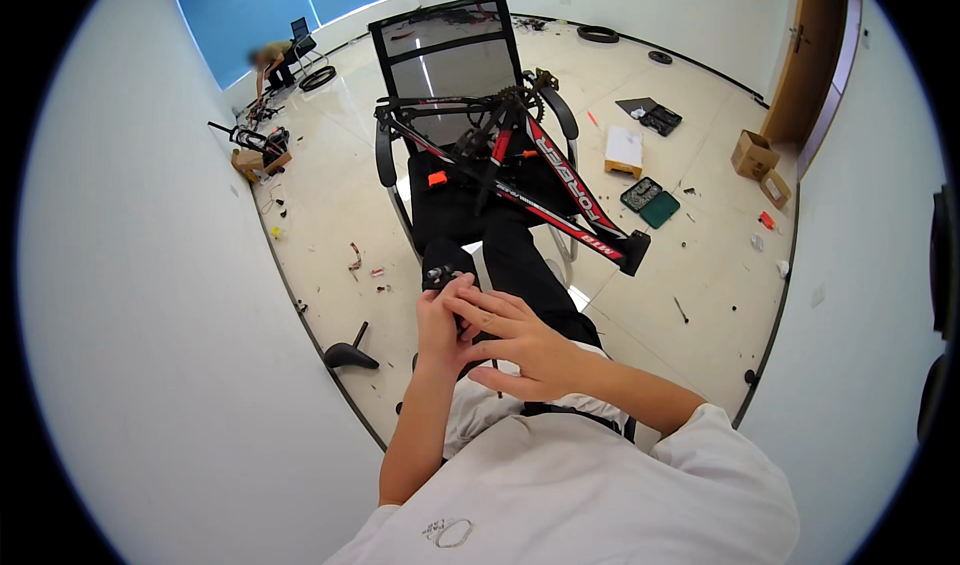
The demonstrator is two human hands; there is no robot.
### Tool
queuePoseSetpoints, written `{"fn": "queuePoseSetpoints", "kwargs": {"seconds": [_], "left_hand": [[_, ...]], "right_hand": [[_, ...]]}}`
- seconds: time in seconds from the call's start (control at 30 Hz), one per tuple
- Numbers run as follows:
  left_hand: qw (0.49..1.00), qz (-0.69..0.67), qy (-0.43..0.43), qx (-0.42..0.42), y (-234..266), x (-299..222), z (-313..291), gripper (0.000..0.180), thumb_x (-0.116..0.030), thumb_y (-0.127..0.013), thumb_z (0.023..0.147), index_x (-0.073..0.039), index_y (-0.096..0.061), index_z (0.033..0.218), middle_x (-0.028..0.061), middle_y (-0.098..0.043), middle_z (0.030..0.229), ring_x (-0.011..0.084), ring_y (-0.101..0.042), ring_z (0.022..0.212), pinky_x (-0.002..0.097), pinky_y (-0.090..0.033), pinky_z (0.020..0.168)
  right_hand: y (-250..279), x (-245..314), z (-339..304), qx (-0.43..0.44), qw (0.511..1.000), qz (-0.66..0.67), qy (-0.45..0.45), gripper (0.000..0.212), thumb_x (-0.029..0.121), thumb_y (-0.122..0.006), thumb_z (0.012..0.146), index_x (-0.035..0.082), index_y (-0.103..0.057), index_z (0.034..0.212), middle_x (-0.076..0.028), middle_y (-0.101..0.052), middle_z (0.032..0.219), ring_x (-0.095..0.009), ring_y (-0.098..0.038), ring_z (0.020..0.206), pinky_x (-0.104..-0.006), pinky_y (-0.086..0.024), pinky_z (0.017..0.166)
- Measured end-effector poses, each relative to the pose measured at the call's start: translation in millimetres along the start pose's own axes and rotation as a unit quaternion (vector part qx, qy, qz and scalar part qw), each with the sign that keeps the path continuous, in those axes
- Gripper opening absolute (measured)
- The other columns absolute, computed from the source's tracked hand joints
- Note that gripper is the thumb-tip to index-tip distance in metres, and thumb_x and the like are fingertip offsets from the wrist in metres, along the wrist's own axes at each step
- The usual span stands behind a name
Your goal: The person sits and repeatedly handles a small black bicycle component, using a screwdriver to tighten or loosen screws. The person rotates the part and adjusts the screwdriver multiple times while seated.
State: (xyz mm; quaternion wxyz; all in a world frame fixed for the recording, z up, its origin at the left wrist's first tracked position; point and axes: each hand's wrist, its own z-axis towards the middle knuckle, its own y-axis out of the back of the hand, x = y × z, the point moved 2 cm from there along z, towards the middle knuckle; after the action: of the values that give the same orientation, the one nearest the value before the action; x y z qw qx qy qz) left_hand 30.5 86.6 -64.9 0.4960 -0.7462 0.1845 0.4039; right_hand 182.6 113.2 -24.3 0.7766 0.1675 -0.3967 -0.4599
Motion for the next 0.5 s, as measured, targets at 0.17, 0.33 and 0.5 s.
{"fn": "queuePoseSetpoints", "kwargs": {"seconds": [0.17,0.33,0.5], "left_hand": [[0.999,-0.020,-0.034,-0.032,4.7,-19.0,-2.5,0.014,-0.016,-0.063,0.085,-0.008,-0.056,0.076,0.0032,-0.056,0.067,0.0080,-0.040,0.043,0.0218,-0.026,0.034],[0.999,-0.028,-0.029,-0.001,6.6,-17.5,-7.7,0.010,-0.012,-0.063,0.085,-0.004,-0.058,0.087,0.0059,-0.057,0.069,0.0086,-0.040,0.043,0.0222,-0.027,0.035],[0.998,-0.045,0.028,0.044,-6.9,6.5,-14.2,0.010,-0.007,-0.062,0.084,-0.003,-0.053,0.087,0.0074,-0.054,0.076,0.0087,-0.039,0.043,0.0219,-0.026,0.035]], "right_hand": [[-15.7,-29.4,-2.9,-0.046,0.992,-0.116,-0.020,0.024,0.014,-0.068,0.078,0.001,-0.067,0.098,-0.022,-0.035,0.148,-0.036,-0.029,0.140,-0.0514,-0.025,0.109],[-13.2,-73.3,0.8,-0.060,0.988,-0.099,-0.102,0.037,0.019,-0.065,0.081,0.003,-0.063,0.114,-0.024,-0.022,0.153,-0.040,-0.024,0.141,-0.0522,-0.024,0.110],[19.8,-74.2,33.6,-0.080,0.975,0.145,-0.145,0.063,0.006,-0.053,0.063,0.003,-0.057,0.125,-0.024,-0.011,0.157,-0.037,-0.028,0.141,-0.0363,-0.030,0.109]]}}
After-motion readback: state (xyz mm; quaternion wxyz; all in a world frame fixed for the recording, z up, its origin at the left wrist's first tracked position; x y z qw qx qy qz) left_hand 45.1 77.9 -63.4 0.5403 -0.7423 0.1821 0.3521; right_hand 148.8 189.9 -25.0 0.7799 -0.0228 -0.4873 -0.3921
